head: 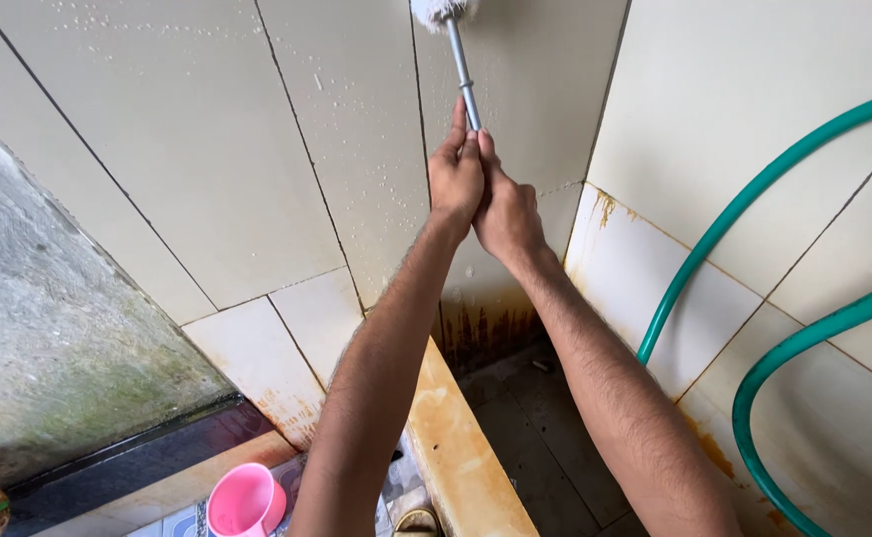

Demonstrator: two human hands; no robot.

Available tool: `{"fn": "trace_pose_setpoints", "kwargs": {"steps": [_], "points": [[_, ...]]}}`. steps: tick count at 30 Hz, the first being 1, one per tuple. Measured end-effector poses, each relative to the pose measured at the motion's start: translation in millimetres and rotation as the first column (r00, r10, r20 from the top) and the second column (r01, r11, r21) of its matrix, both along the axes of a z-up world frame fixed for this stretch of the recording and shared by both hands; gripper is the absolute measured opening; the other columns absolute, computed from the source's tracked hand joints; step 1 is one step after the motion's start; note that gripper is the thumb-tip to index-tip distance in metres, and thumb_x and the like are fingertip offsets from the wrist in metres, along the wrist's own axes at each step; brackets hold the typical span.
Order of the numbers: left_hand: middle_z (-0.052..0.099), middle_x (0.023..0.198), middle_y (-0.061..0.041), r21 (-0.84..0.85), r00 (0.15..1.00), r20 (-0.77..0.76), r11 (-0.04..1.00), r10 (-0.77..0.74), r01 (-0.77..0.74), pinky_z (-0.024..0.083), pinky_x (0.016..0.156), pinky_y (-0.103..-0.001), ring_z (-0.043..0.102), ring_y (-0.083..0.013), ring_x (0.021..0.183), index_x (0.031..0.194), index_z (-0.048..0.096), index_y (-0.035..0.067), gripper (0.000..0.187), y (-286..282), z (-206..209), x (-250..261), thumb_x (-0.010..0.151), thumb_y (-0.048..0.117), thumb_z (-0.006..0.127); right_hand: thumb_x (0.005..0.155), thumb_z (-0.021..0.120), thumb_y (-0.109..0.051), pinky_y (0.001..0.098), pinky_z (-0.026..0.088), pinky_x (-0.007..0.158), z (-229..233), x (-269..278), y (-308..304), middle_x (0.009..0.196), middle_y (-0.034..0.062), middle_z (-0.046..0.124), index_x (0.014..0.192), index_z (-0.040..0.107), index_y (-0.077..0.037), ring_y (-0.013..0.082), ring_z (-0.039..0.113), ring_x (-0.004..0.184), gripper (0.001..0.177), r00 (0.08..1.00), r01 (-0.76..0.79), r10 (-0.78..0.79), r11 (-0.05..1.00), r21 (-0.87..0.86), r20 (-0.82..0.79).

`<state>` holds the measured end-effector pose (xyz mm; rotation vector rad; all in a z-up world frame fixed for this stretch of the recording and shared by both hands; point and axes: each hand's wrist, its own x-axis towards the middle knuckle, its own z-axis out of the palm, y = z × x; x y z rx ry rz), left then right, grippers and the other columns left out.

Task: Scrubbing wall tiles and grout with a cleaning brush and rinsing with water

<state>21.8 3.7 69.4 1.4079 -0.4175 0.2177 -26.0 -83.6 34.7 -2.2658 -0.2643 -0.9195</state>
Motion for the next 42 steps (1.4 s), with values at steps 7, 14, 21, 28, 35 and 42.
{"fn": "trace_pose_setpoints", "kwargs": {"steps": [7,14,21,28,35,42], "points": [[0.075,0.111,-0.014,0.128,0.985,-0.163,0.991,0.064,-0.043,0.059,0.091,-0.033,0.072,-0.019,0.1,0.147,0.056,0.001,0.043,-13,-160,-9,0.108,0.017,0.049,0.098,0.062,-0.006,0.0407,0.064,0.062,-116,-50,-10,0.089,0.0185,0.076,0.165,0.02,-0.015,0.0303,0.078,0.077,0.08,0.993,-0.026,0.028,1.0,0.015,-0.118],[0.067,0.09,-0.004,-0.115,0.899,-0.43,0.993,-0.078,0.031,0.058,0.076,-0.03,0.065,-0.0133,0.079,0.15,0.048,0.007,0.045,-13,-254,-59,0.105,0.01,0.048,0.093,0.064,-0.006,0.0443,0.063,0.063,-206,-92,-11,0.09,0.0226,0.075,0.161,0.026,-0.012,0.0355,0.076,0.077,0.078,0.975,-0.053,0.047,0.998,-0.019,-0.219],[0.068,0.092,-0.003,-0.082,0.915,-0.388,0.993,-0.115,0.09,0.058,0.077,-0.028,0.065,-0.0114,0.08,0.158,0.04,0.014,0.054,0,-245,-54,0.105,0.01,0.05,0.096,0.058,-0.003,0.0463,0.063,0.065,-208,-90,0,0.094,0.0244,0.074,0.161,0.03,-0.013,0.0391,0.075,0.08,0.071,0.979,-0.03,0.046,0.996,0.081,-0.2],[0.072,0.106,-0.004,0.035,0.973,-0.219,0.996,-0.076,0.086,0.058,0.081,-0.029,0.064,-0.009,0.087,0.159,0.042,0.018,0.054,-7,-143,-6,0.106,0.013,0.052,0.101,0.055,0.0,0.0435,0.064,0.065,-125,-38,-8,0.098,0.0259,0.074,0.161,0.031,-0.01,0.0373,0.076,0.083,0.066,0.998,-0.036,0.032,0.996,0.079,0.052],[0.07,0.114,-0.006,-0.098,0.993,-0.003,0.988,-0.121,0.12,0.06,0.084,-0.029,0.065,-0.0091,0.092,0.157,0.045,0.026,0.05,-12,-6,25,0.108,0.019,0.052,0.103,0.053,-0.004,0.0337,0.066,0.063,11,3,-11,0.08,0.0127,0.075,0.164,0.02,-0.013,0.022,0.078,0.07,0.07,1.0,0.003,-0.002,0.999,0.053,-0.018],[0.07,0.126,-0.002,-0.104,0.997,0.013,0.992,-0.076,0.077,0.061,0.084,-0.027,0.064,-0.0078,0.091,0.155,0.045,0.028,0.047,-19,32,28,0.109,0.022,0.05,0.108,0.053,-0.01,0.0318,0.067,0.064,46,11,-14,0.088,0.0083,0.076,0.165,0.017,-0.015,0.0182,0.078,0.076,0.067,1.0,-0.008,0.008,1.0,0.012,0.023]]}}
